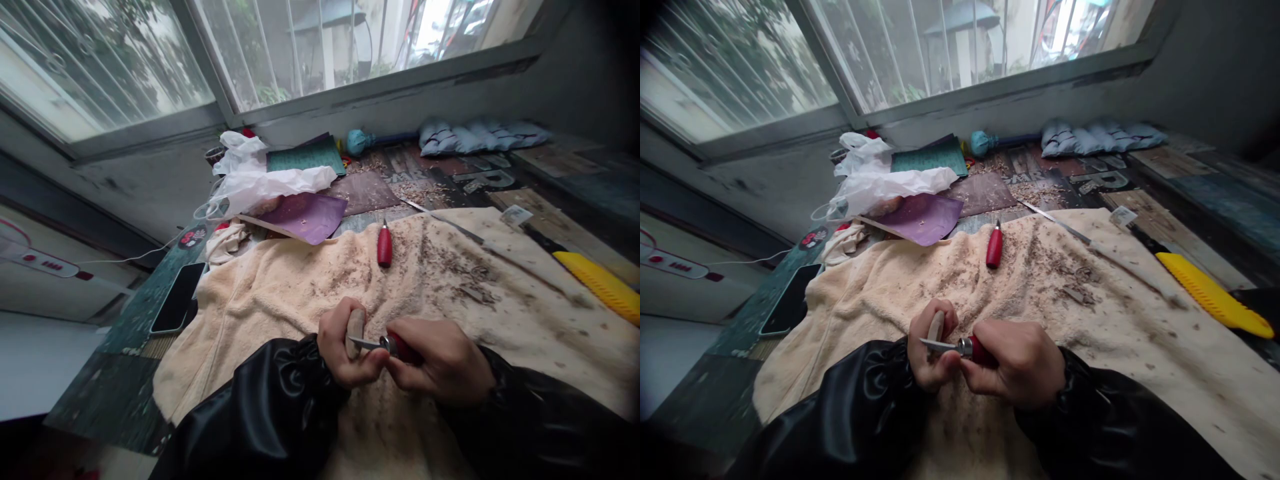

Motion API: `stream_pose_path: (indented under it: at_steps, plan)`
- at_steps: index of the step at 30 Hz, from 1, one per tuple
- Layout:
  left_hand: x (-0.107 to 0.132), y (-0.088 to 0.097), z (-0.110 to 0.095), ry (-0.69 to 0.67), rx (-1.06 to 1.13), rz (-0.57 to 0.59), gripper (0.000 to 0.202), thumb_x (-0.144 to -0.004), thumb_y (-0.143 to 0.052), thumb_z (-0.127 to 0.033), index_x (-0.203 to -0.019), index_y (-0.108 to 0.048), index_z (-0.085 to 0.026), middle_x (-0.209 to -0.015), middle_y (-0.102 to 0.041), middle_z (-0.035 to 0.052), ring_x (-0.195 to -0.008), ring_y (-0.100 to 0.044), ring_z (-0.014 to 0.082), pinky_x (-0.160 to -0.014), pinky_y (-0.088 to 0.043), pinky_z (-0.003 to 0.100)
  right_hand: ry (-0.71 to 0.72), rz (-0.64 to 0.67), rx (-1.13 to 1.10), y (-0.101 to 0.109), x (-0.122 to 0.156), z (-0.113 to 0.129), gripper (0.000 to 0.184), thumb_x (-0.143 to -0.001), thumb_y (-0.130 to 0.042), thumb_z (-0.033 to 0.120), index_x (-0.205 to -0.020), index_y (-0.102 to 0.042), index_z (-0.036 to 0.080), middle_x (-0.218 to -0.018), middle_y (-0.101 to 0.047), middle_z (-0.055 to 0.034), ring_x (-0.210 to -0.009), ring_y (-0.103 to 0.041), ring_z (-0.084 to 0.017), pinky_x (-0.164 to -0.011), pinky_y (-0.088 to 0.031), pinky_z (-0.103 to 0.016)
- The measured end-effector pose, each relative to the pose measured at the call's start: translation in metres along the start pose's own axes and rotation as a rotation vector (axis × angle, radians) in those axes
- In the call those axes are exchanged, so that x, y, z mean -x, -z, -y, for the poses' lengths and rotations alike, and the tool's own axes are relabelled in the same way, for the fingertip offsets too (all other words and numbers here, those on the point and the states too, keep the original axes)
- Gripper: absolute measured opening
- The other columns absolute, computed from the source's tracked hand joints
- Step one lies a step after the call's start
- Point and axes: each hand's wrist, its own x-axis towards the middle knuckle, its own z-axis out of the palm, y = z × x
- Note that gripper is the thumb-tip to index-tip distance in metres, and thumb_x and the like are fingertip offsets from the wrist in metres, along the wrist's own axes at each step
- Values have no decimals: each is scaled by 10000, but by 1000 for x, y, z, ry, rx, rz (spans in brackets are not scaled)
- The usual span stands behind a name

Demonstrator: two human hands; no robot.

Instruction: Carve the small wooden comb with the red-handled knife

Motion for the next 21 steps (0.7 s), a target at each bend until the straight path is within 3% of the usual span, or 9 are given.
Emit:
stream_pose_path:
  at_steps: [13, 17, 21]
  plan:
    - [-2, 2, 0, 27, -129, 11, 406, -702, -512, -571, -697, -398, -182, -529, -323, -46, -463, -290, 84, -450, -241, 245, 27, -24, 110, 10, -3, -2, 388, -846, -418, 447, -556, -419, 189, -470, -373, 61, -394, -352, -43, -422, -259, -192]
    - [0, 1, -2, 27, -149, -3, 349, -733, -504, -517, -714, -411, -180, -527, -342, -42, -459, -323, 88, -451, -257, 240, 16, -38, 116, 11, -5, 0, 370, -838, -451, 426, -557, -423, 187, -469, -375, 65, -389, -360, -37, -422, -271, -182]
    - [1, 1, 0, 0, -131, 19, 370, -705, -521, -534, -727, -416, -180, -529, -325, -47, -453, -308, 86, -441, -246, 241, 42, 17, 74, 11, -5, -2, 351, -829, -463, 405, -556, -413, 190, -472, -366, 69, -398, -350, -40, -424, -264, -185]
